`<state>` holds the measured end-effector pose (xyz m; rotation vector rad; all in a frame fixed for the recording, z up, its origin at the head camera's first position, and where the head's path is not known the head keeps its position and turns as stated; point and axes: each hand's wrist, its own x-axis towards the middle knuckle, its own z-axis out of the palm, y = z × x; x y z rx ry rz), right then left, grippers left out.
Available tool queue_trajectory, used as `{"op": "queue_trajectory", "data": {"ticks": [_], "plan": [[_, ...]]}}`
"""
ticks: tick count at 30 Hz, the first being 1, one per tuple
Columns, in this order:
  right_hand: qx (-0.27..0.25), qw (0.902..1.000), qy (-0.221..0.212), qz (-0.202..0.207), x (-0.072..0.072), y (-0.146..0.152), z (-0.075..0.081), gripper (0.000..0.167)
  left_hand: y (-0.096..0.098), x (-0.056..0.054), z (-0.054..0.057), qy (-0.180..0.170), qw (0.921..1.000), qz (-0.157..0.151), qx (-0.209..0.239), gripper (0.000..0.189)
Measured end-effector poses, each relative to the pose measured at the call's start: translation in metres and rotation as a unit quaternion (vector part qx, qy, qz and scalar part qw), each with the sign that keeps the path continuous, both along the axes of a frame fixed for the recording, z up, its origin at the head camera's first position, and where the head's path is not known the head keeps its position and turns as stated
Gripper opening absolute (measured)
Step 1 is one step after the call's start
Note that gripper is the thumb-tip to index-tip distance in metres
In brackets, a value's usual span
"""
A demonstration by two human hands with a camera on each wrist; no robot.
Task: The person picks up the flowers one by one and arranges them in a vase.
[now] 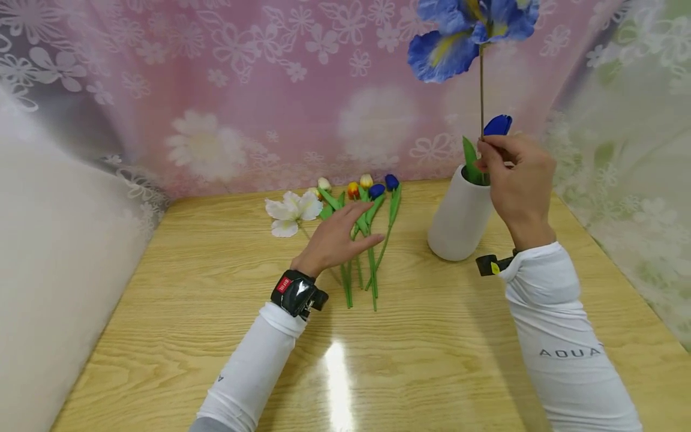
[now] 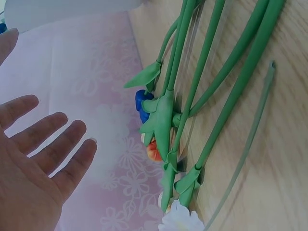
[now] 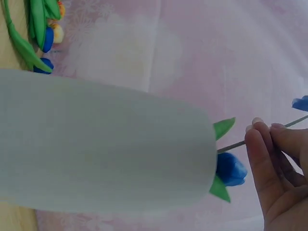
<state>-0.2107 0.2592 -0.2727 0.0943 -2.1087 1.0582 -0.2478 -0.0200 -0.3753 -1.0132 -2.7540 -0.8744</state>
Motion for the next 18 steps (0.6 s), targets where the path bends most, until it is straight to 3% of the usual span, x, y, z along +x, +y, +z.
{"op": "queue_trajectory", "data": {"ticks": [11,15,18], "plan": [[-0.023,0.9980,-0.040,-0.042,0.001,0.019,-0.023,0.026,0.004,-0.001,-0.010,-0.010,0.9999,0.003,-0.003,0.069],[-0.044,0.9972,-0.013,-0.059,0.005,0.021,-0.028,0.027,0.004,-0.001,-0.014,-0.012,0.9999,0.005,-0.005,0.070],[-0.045,0.9975,0.024,-0.048,0.010,0.022,-0.033,0.022,0.003,-0.002,-0.017,-0.012,0.9999,0.008,-0.007,0.070]]}}
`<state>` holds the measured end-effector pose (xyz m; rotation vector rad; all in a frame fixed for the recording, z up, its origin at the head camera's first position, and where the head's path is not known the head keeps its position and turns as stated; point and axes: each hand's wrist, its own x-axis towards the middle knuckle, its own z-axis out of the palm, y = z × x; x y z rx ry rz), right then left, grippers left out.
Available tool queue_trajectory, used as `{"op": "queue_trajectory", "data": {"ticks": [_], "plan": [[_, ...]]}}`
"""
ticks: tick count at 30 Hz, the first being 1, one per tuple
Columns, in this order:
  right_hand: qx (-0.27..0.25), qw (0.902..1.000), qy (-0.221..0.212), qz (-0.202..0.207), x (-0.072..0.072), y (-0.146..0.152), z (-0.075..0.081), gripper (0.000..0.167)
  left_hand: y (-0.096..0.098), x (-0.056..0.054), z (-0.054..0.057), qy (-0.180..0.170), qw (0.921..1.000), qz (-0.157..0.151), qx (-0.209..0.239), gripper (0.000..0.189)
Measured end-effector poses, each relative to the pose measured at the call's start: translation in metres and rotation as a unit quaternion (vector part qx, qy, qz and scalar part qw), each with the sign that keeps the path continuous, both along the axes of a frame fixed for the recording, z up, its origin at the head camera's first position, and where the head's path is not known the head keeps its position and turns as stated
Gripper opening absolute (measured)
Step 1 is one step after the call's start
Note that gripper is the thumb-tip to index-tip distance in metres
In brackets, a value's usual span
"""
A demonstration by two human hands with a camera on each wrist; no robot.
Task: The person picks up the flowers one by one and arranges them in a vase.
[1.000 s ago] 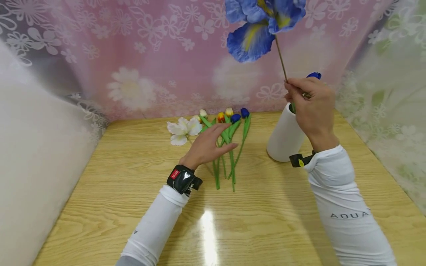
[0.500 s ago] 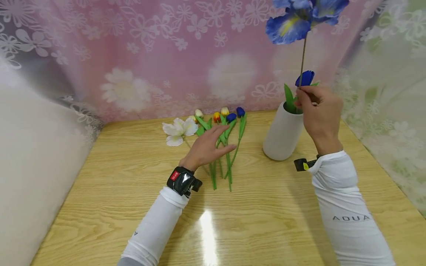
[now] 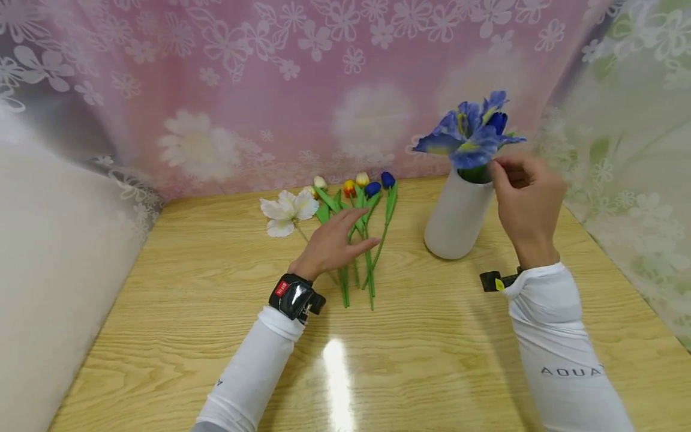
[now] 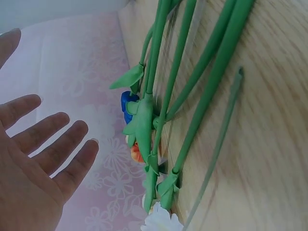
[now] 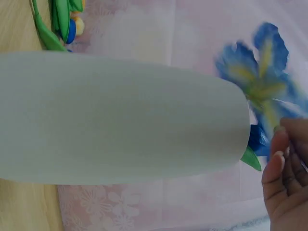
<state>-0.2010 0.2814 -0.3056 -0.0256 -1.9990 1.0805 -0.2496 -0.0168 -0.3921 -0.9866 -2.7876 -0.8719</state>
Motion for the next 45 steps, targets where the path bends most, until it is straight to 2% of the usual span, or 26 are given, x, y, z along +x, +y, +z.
{"op": "queue_trajectory", "data": {"ticks": [4,10,20,24,27,36,45], "plan": [[0.021,0.9989,0.029,0.031,0.008,-0.010,-0.005,0.015,-0.006,0.000,-0.002,-0.002,1.0000,0.006,-0.003,0.069],[0.054,0.9942,0.015,0.092,0.012,-0.028,-0.020,0.011,-0.015,0.001,-0.005,-0.017,0.9995,0.022,-0.013,0.069],[0.095,0.9782,-0.013,0.184,0.001,-0.057,-0.045,0.008,-0.030,0.004,-0.010,-0.026,0.9987,0.040,-0.018,0.067],[0.109,0.9679,-0.047,0.222,-0.004,-0.068,-0.057,0.009,-0.035,0.004,-0.012,-0.027,0.9983,0.046,-0.023,0.068],[0.123,0.9613,-0.079,0.233,-0.008,-0.075,-0.066,0.010,-0.038,0.004,-0.014,-0.032,0.9979,0.050,-0.027,0.069],[0.154,0.9414,-0.179,0.241,-0.013,-0.096,-0.082,0.017,-0.051,0.005,-0.016,-0.037,0.9962,0.069,-0.038,0.070],[0.135,0.9080,-0.300,0.259,-0.024,-0.114,-0.102,0.024,-0.060,0.008,-0.018,-0.051,0.9950,0.080,-0.031,0.073]]}}
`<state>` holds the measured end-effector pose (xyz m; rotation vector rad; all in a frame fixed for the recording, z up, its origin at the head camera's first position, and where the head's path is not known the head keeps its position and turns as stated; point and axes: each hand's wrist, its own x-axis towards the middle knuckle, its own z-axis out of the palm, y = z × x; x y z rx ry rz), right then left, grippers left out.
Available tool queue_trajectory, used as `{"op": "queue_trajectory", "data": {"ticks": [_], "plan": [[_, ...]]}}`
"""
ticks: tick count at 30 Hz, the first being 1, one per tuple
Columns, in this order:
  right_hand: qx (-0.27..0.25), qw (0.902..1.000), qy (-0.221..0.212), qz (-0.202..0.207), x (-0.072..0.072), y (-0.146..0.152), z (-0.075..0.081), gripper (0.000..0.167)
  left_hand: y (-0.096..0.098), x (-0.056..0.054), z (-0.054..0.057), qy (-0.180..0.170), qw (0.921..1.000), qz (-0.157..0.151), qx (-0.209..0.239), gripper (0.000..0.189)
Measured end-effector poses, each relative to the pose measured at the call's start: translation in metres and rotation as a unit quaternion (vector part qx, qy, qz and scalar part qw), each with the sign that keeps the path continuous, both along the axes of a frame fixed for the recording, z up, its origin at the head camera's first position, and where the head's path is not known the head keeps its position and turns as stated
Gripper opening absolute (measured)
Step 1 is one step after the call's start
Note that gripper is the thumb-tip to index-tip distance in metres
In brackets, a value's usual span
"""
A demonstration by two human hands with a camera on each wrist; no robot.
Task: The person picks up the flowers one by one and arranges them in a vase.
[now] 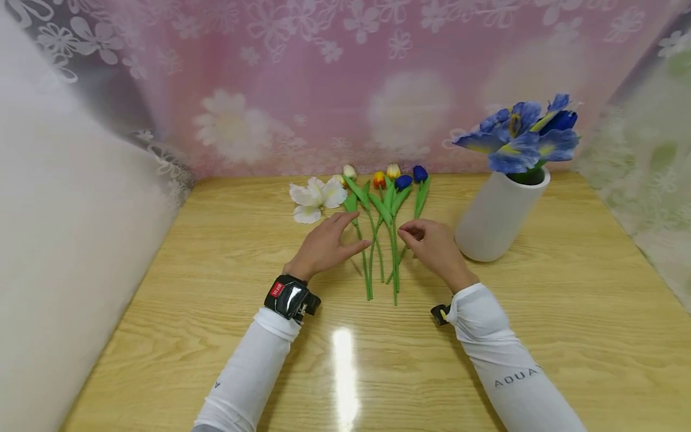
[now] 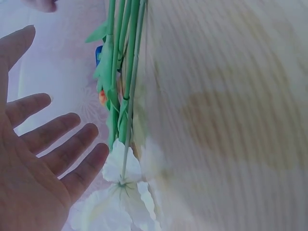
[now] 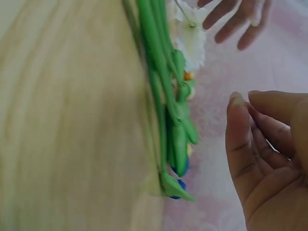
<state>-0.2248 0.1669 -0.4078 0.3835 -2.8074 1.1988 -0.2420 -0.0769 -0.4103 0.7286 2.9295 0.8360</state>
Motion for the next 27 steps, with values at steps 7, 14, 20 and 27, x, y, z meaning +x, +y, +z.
{"op": "queue_trajectory", "data": {"ticks": [7,14,20,27], "plan": [[0.007,0.9984,-0.056,0.002,-0.008,-0.006,-0.011,0.025,-0.007,0.002,-0.002,-0.007,0.9999,0.007,0.006,0.072],[0.007,0.9952,-0.097,-0.008,-0.017,-0.007,-0.017,0.028,-0.013,0.003,-0.003,-0.005,0.9999,0.011,0.000,0.072],[0.009,0.9901,-0.140,-0.009,-0.026,-0.008,-0.017,0.035,-0.016,0.005,-0.004,-0.009,0.9999,0.009,-0.004,0.070],[0.028,0.9876,-0.154,-0.010,-0.039,-0.012,-0.019,0.032,-0.020,0.005,-0.008,-0.003,0.9999,0.008,-0.005,0.070]]}}
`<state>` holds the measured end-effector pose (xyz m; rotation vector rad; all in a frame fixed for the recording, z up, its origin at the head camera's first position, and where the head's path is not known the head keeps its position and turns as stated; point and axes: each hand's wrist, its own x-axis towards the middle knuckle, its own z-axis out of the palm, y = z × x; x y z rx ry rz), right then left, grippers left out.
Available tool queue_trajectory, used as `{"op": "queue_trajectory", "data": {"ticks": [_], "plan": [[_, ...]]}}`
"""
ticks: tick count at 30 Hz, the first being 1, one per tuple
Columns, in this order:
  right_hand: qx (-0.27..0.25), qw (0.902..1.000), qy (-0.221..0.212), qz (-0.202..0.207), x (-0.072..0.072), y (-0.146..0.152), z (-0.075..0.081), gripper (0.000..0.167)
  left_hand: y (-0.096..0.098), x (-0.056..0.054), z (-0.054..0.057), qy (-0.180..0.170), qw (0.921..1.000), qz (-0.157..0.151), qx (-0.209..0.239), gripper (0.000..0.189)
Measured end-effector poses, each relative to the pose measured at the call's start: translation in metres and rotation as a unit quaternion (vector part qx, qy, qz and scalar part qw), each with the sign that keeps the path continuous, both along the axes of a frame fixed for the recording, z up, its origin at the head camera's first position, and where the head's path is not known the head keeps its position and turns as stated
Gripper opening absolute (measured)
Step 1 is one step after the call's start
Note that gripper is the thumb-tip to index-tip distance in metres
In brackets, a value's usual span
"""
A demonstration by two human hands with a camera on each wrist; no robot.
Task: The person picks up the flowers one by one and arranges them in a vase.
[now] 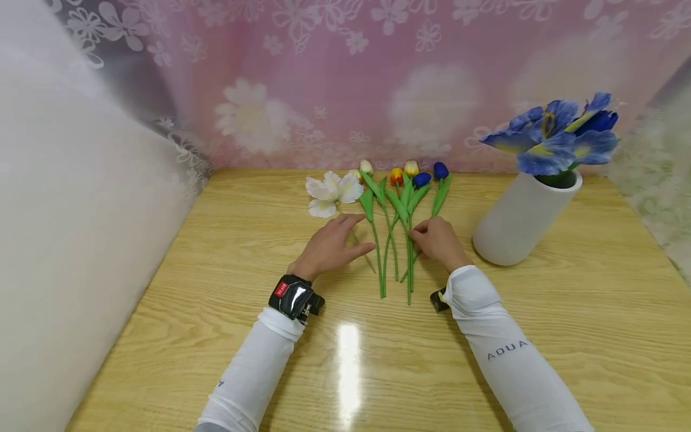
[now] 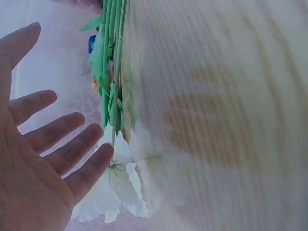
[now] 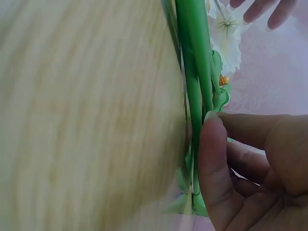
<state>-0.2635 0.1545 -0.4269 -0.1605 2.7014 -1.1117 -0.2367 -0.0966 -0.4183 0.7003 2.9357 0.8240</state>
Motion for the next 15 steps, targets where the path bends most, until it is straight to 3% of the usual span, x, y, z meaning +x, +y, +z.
{"op": "queue_trajectory", "data": {"ticks": [10,15], "plan": [[-0.009,0.9996,-0.006,-0.026,-0.0052,0.0044,-0.0029,0.029,0.0004,0.0002,0.0025,-0.002,1.0000,0.003,-0.001,0.069],[-0.052,0.9973,-0.013,-0.050,-0.0016,0.0044,-0.0006,0.028,-0.0004,0.0010,0.0029,-0.003,1.0000,0.005,0.001,0.069]]}}
